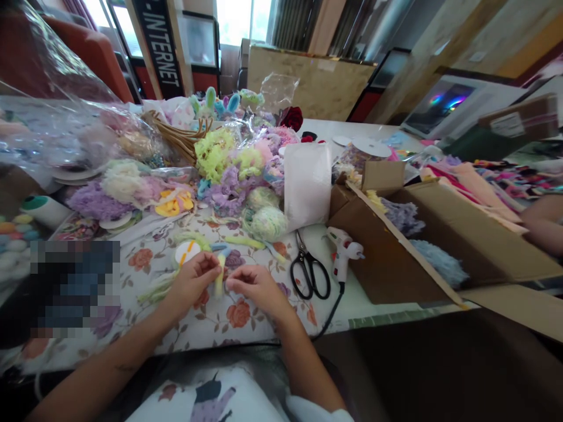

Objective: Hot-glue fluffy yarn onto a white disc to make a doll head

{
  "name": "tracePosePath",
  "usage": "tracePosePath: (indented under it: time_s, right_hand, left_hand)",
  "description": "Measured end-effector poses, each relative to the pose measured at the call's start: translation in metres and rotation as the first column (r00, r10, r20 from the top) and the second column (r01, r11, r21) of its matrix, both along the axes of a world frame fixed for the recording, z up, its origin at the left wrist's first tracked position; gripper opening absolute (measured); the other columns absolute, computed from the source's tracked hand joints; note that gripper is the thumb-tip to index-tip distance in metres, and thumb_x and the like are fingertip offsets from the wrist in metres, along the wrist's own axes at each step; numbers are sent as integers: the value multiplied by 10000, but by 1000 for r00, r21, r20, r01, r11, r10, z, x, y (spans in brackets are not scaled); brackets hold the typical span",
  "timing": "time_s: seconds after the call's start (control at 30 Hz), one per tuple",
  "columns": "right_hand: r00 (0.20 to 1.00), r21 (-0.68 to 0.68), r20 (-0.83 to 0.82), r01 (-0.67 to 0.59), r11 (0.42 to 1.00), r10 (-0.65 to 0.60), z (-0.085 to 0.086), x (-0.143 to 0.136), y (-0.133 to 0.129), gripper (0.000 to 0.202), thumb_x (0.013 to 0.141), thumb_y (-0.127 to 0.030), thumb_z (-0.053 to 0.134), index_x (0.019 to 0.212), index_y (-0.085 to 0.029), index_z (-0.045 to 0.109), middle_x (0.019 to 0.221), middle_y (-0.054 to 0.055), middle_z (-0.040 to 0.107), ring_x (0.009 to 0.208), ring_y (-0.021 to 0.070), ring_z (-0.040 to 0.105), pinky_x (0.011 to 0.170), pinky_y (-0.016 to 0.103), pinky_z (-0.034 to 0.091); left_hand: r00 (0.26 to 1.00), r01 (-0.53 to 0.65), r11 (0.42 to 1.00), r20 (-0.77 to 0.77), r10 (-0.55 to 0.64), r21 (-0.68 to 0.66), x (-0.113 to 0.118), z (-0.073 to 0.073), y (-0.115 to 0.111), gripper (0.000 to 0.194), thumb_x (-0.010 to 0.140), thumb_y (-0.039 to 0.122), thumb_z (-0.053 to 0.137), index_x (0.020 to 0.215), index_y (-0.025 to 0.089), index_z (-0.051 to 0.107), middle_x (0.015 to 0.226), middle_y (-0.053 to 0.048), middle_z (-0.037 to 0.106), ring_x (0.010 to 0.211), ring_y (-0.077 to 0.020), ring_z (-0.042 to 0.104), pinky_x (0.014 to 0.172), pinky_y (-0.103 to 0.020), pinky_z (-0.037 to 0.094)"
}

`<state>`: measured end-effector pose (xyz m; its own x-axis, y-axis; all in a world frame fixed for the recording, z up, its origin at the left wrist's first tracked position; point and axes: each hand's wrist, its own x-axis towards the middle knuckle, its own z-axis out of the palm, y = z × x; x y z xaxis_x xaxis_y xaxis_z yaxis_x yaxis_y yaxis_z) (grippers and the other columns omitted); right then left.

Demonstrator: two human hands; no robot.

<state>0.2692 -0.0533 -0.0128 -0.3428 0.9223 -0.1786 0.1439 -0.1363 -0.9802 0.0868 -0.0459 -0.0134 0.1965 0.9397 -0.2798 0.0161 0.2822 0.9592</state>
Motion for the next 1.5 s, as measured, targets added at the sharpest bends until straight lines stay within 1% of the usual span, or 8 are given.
tracePosePath:
  time_s: [0.1,0.23,0.4,0.6,0.83,1.07,1.33,1.5]
  right_hand:
    - [986,314,137,51,948,-98,4,2,8,289,780,-257,671,1065,-207,682,1016,74,704,933,218,642,820,358,520]
    - [946,558,323,-198,806,9,2,-13,20,612,697,-67,640,1281,-243,593,1266,80,644,1228,245,536,1100,444,356]
    - [943,440,327,-208,873,60,10,-4,30,340,775,-64,556,1049,-206,699,985,48,732,888,200,657,848,333,490]
    - [943,264,331,-117,957,24,32,45,27,219,726,-289,768,908,-179,714,767,2,652,607,126,529,572,238,410]
    - [966,165,237,66,984,-105,-9,56,25,265,833,-414,612,828,-159,683,561,-29,508,502,119,440,493,243,341]
    - [759,340,578,110,934,-299,-15,63,22,175,799,-272,560,770,-170,699,609,9,596,574,155,524,579,268,369]
    - [557,270,794,40,962,-245,-2,52,17,162,848,-211,541,883,-185,697,704,32,677,680,191,636,628,265,401]
    - [309,329,900,-18,944,-308,16,51,9,242,885,-275,578,1072,-173,693,947,121,726,866,277,678,665,309,433]
  left_hand:
    - [997,63,998,33,-63,13,-4,4,-3,257,771,402,641,840,214,480,719,28,581,515,-95,505,448,-222,364]
    - [975,203,975,76,-210,95,-8,9,-10,216,773,335,658,867,207,512,720,31,558,623,-112,558,597,-247,461]
    - [972,235,970,-42,-233,66,-26,17,-4,210,827,365,604,955,213,536,696,40,523,545,-106,497,509,-236,403]
    - [853,446,878,-379,-359,171,-35,28,26,137,828,285,551,882,205,648,707,15,611,587,-120,498,531,-232,365]
    - [693,606,772,-602,-396,190,6,31,71,223,801,241,514,942,199,680,906,-39,703,758,-176,622,664,-262,452]
    - [362,767,641,-846,-392,31,8,33,110,302,735,101,492,917,173,722,873,-67,715,782,-208,627,666,-275,424]
    - [332,721,692,-897,-292,42,-10,39,131,316,756,94,470,922,174,727,899,-84,722,820,-224,643,702,-278,434]
    - [485,506,804,-874,33,312,-44,53,114,292,850,241,456,1013,208,695,965,-72,725,883,-240,652,776,-310,460]
